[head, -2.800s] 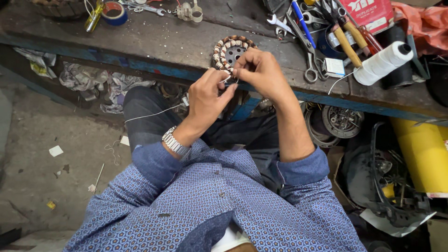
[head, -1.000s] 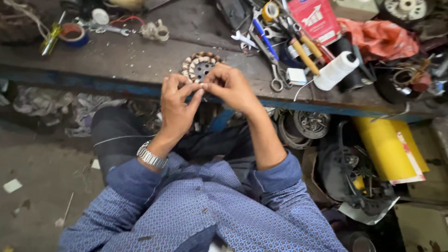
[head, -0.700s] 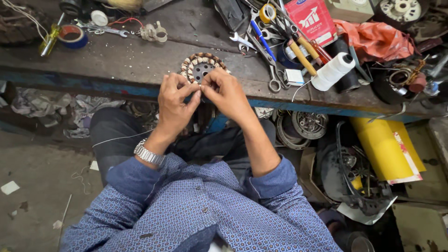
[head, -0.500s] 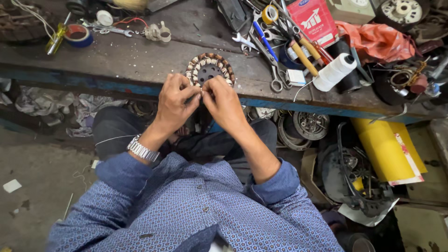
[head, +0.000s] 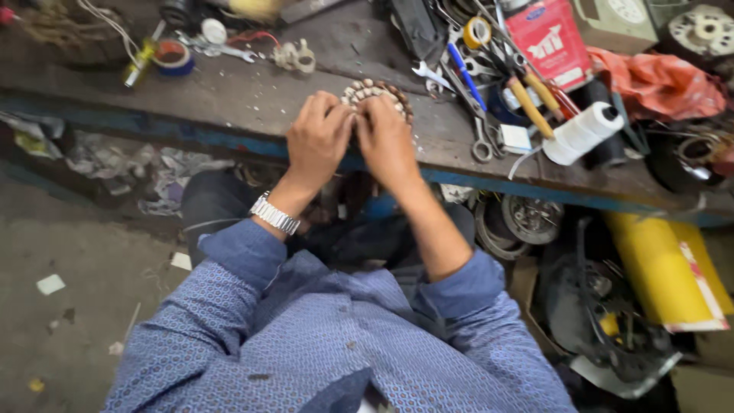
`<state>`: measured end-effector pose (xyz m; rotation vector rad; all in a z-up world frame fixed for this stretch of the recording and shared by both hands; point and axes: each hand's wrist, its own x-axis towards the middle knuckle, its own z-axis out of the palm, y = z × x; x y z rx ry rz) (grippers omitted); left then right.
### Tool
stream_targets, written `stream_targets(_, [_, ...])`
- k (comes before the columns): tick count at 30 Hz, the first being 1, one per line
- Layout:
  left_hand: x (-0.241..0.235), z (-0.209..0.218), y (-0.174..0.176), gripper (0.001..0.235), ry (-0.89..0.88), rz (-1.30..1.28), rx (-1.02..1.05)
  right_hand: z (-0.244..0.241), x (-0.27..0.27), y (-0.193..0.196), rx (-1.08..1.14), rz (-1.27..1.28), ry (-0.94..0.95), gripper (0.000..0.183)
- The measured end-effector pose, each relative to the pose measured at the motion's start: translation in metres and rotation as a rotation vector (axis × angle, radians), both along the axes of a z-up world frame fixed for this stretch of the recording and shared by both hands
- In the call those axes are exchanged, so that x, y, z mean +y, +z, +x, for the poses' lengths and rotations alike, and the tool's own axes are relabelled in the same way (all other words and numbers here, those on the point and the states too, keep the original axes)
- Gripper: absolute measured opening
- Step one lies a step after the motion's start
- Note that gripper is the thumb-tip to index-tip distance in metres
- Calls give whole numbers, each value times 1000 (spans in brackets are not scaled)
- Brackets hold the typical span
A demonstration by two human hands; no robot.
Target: The person ties white thread around the copper windings of a motor stator to secure them. They repeatedly wrap and knot the thread around individual coil sections while seated at a cluttered workbench.
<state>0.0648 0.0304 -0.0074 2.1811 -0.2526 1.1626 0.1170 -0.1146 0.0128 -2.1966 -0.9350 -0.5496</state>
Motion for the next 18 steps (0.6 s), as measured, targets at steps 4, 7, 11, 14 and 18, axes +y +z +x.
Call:
stream_targets(4, [8,6,4,9,-71,-36,45,39,-10,18,241,-75,210,12])
stream_targets(7, [13,3,5,6,-148,-146,83,41,-15,22,582,-17,178,11])
stream_targets(11, [23,3,7,7,-243,-147,117,34,-13,25,512,23,219,10])
stream_targets(14, [26,2,7,8,-268,-137,154,27,-10,24,460,32,173,10])
stream_targets(18, [24,2,6,7,-248,-119,163,22,-9,22,324,35,157,8])
